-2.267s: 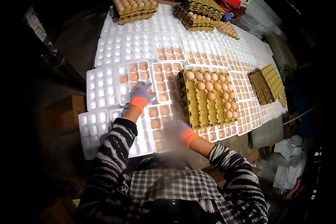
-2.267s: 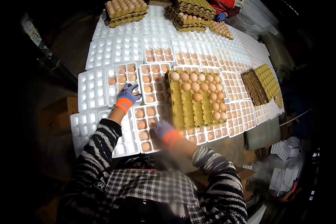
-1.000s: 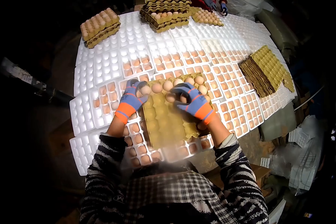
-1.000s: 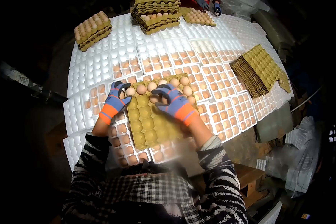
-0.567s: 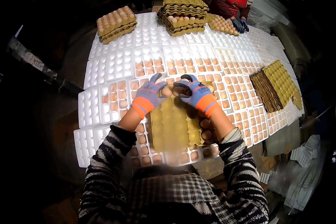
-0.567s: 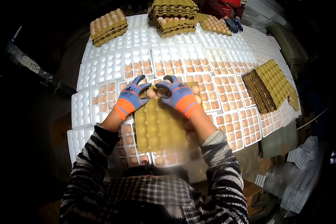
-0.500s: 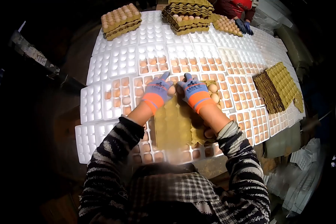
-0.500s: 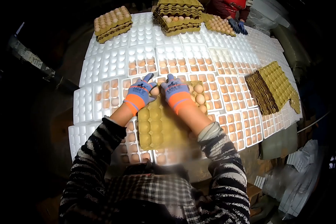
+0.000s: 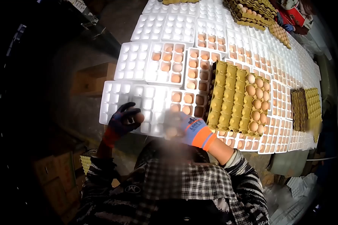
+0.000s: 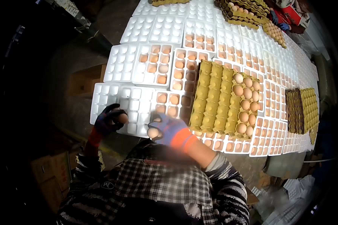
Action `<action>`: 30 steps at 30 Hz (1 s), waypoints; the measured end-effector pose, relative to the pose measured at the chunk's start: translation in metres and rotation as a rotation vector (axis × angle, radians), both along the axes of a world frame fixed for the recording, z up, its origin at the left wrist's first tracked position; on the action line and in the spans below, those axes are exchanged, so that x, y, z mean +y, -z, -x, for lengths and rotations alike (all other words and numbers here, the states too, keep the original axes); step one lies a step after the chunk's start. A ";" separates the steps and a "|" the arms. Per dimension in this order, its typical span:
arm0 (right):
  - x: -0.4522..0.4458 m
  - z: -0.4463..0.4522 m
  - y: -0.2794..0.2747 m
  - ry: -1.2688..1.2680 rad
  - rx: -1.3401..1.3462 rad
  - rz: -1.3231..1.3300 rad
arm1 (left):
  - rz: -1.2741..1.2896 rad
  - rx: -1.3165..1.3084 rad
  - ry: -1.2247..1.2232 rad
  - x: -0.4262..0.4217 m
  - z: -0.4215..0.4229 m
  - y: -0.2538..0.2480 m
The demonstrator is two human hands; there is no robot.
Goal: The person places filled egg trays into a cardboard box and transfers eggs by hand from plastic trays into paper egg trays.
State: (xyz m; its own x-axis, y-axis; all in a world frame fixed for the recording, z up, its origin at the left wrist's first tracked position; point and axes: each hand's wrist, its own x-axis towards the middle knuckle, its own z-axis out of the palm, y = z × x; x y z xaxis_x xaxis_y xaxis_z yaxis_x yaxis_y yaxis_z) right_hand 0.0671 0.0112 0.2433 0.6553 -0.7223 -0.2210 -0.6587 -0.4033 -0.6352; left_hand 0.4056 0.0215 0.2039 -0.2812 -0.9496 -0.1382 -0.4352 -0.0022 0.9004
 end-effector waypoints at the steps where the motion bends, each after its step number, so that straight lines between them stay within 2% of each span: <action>1: 0.011 -0.022 0.044 -0.045 0.045 0.116 | 0.003 -0.078 -0.010 0.022 -0.008 0.007; 2: 0.019 -0.041 0.076 -0.089 0.091 0.231 | 0.004 -0.155 -0.019 0.042 -0.013 0.012; 5: 0.023 -0.077 0.096 -0.121 0.312 0.185 | 0.116 -0.345 0.025 0.069 -0.031 0.045; 7: 0.025 -0.089 0.092 -0.100 0.327 0.192 | 0.164 -0.414 0.026 0.080 -0.036 0.080; 10: 0.028 -0.106 0.078 -0.110 0.217 0.206 | 0.136 -0.360 -0.091 0.078 -0.026 0.087; 11: 0.029 -0.112 0.075 -0.121 0.159 0.210 | 0.212 -0.409 -0.052 0.074 -0.025 0.083; 13: 0.031 -0.127 0.079 -0.256 0.157 0.225 | 0.027 -0.036 -0.157 0.079 -0.033 0.118; 14: 0.029 -0.134 0.083 -0.323 0.155 0.234 | 0.028 0.085 -0.170 0.075 -0.033 0.119; 15: 0.029 -0.138 0.090 -0.189 0.130 0.067 | 0.027 0.206 -0.179 0.071 -0.033 0.121; 18: 0.021 -0.133 0.112 -0.314 0.087 0.234 | 0.034 0.173 -0.224 0.058 -0.047 0.111; 19: 0.017 -0.126 0.102 -0.245 -0.043 0.198 | 0.328 -0.080 -0.162 0.039 -0.053 0.097; 20: 0.013 -0.121 0.118 -0.250 -0.052 0.357 | 0.227 0.027 -0.239 0.033 -0.054 0.103; 22: -0.003 -0.116 0.101 -0.104 0.090 0.288 | 0.234 -0.066 -0.182 0.018 -0.044 0.080; 24: -0.014 -0.111 0.138 -0.155 0.012 0.435 | 0.171 -0.271 -0.070 0.009 -0.034 0.094; 26: -0.019 -0.102 0.158 -0.197 -0.083 0.561 | -0.040 -0.521 0.019 0.000 -0.016 0.082; 27: -0.021 -0.098 0.161 -0.193 -0.143 0.613 | 0.017 -0.491 -0.002 -0.003 -0.009 0.070; 28: -0.016 -0.092 0.164 -0.133 -0.209 0.563 | 0.095 -0.355 -0.062 -0.005 -0.008 0.087; 29: -0.016 -0.089 0.150 -0.058 -0.273 0.358 | 0.216 -0.330 -0.065 -0.008 -0.001 0.087; 30: -0.011 -0.087 0.136 -0.030 -0.293 0.415 | 0.338 -0.298 -0.066 -0.011 0.010 0.085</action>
